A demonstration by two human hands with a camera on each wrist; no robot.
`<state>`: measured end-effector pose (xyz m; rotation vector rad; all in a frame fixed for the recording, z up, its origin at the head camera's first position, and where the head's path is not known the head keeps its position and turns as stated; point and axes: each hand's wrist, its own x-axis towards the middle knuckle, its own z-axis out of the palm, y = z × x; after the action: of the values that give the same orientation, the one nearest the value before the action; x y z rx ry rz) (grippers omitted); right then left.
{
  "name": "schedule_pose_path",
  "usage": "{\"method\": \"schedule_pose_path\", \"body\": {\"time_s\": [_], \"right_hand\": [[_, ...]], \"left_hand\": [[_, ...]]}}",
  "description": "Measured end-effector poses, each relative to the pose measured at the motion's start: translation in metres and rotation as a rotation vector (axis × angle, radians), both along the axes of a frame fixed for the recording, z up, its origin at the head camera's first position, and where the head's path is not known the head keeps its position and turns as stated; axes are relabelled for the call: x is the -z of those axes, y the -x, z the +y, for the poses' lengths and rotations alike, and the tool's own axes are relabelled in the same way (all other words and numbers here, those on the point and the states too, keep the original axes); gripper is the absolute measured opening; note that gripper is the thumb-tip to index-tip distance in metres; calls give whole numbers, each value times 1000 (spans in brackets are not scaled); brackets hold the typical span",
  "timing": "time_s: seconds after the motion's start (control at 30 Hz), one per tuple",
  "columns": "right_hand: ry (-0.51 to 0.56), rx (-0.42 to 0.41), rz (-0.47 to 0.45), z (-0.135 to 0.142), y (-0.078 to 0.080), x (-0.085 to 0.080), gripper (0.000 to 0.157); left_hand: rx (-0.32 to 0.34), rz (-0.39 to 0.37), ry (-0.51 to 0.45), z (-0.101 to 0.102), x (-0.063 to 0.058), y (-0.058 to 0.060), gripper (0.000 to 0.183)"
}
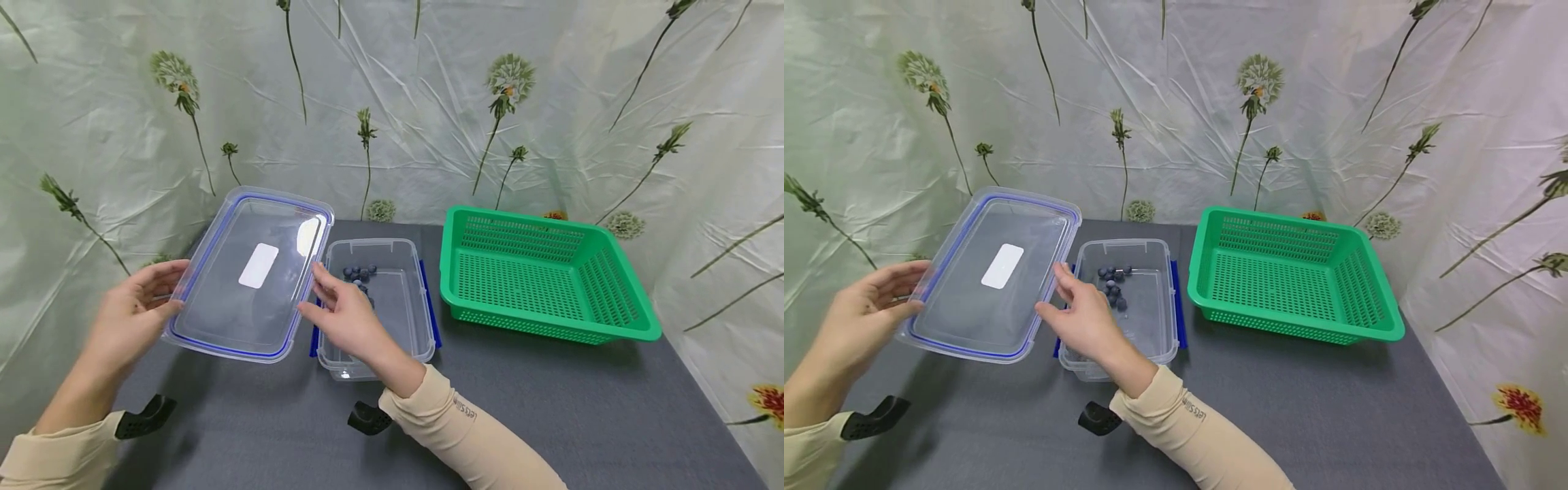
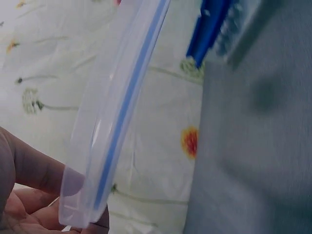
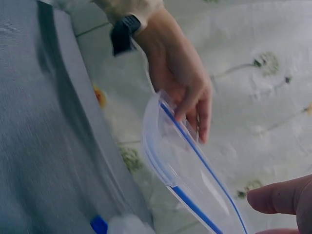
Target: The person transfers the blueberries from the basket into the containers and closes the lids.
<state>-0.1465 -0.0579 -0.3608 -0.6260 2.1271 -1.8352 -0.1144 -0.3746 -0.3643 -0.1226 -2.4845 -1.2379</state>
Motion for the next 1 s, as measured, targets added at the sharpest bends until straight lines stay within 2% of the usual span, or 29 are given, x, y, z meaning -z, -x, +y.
{"method": "schedule_pose_path", "body": {"time_s": [0.2, 0.37, 0.6, 0.7, 1.0], "right_hand": [[27, 57, 27, 26, 8, -2, 66], [48, 90, 42, 49, 14, -5, 65], [85, 102, 62, 82, 19, -8, 59], [79, 120, 73, 96, 20, -8, 57], [83, 142, 69, 133, 22, -4, 56]], "left_hand": [[46, -37, -44, 29, -4, -2, 60], [132, -51, -116, 52, -6, -2, 69], [281, -79, -292, 81, -6, -5, 78], [302, -92, -314, 94, -8, -5, 80], [401, -122, -427, 127, -11, -6, 75]]}}
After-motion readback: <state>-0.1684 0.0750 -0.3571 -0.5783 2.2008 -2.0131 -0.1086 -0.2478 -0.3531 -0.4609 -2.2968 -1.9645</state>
